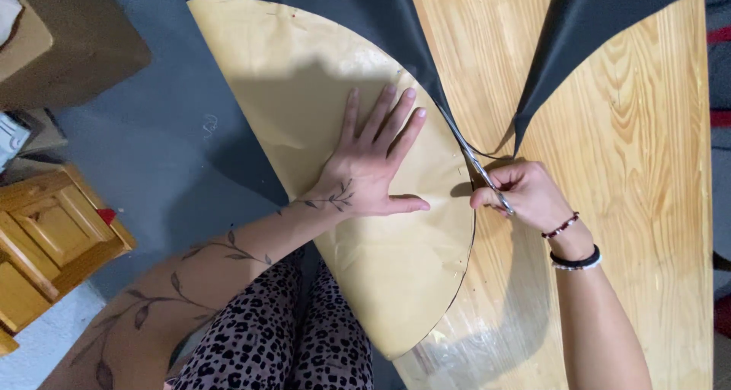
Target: Cutting a circular shape from black fabric using a paper pattern and scissors, then organizing tools on a workbench
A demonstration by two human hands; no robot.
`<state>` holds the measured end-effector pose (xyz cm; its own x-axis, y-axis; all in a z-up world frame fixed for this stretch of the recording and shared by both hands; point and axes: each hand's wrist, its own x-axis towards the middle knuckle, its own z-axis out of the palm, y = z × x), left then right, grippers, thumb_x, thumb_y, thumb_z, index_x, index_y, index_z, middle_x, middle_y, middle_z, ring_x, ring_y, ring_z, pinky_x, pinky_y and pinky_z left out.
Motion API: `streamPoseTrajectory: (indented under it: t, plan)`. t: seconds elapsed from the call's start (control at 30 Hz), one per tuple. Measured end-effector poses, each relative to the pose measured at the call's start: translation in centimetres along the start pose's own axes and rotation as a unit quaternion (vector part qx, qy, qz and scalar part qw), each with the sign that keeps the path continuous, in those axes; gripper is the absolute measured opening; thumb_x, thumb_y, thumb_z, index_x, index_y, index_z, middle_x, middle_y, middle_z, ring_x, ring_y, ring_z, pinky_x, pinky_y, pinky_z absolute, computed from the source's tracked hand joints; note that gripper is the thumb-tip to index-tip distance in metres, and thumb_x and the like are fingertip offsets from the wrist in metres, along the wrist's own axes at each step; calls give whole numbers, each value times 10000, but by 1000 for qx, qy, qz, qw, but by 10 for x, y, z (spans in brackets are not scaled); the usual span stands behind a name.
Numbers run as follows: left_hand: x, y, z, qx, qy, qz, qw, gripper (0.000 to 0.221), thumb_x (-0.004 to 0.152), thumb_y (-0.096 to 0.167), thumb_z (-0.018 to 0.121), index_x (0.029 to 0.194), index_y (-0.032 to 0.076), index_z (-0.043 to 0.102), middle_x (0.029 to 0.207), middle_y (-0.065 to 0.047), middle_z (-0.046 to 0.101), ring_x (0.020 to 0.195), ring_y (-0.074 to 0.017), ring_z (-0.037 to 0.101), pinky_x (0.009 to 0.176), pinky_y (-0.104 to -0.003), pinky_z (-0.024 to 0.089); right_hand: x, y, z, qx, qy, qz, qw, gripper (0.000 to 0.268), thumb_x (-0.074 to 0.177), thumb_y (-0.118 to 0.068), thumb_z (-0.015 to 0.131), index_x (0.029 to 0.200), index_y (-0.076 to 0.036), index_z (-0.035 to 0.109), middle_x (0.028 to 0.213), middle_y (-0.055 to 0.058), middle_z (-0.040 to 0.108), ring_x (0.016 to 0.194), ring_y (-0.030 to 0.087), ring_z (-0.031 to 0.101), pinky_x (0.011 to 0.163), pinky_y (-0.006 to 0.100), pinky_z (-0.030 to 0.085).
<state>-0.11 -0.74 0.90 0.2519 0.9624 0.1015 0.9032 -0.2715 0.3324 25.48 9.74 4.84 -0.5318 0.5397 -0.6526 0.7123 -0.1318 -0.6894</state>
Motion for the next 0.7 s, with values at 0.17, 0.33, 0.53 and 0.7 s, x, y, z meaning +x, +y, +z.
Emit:
streamPoseTrajectory:
  t: [0.17,0.33,0.53,0.7]
  plan:
    - [-1,-1,-2,-26,-5,40,999,1302,710,923,700,1543,-7,330,1613,-238,259,1505,-443,236,1169,-741,179,-2,-1,9,37,-13,13,999,486,760,-205,797,454,-121,429,446,-25,395,469,70,312,483,246,231]
    - [-4,-3,-1,-60,-16,61,996,1301,694,907,711,1538,7,297,1615,-241,269,1519,-415,225,1167,-743,155,-1,10,17,44,-15,11,999,538,781,-375,808,484,-139,426,478,-33,382,496,67,294,491,263,190]
    - [-1,-24,11,-139,-100,38,985,1157,860,803,573,1604,65,82,1655,-267,98,1534,-422,169,1240,-648,75,-1,47,27,32,39,30,998,450,716,-444,863,531,-78,677,402,27,585,412,138,585,549,254,463]
    - [-2,-34,-27,-25,-81,-85,993,915,940,715,487,1613,136,263,1647,-270,105,1524,-466,39,1153,-742,-17,-3,51,36,28,38,31,998,430,709,-441,873,533,-92,694,403,38,580,430,149,581,555,270,458]
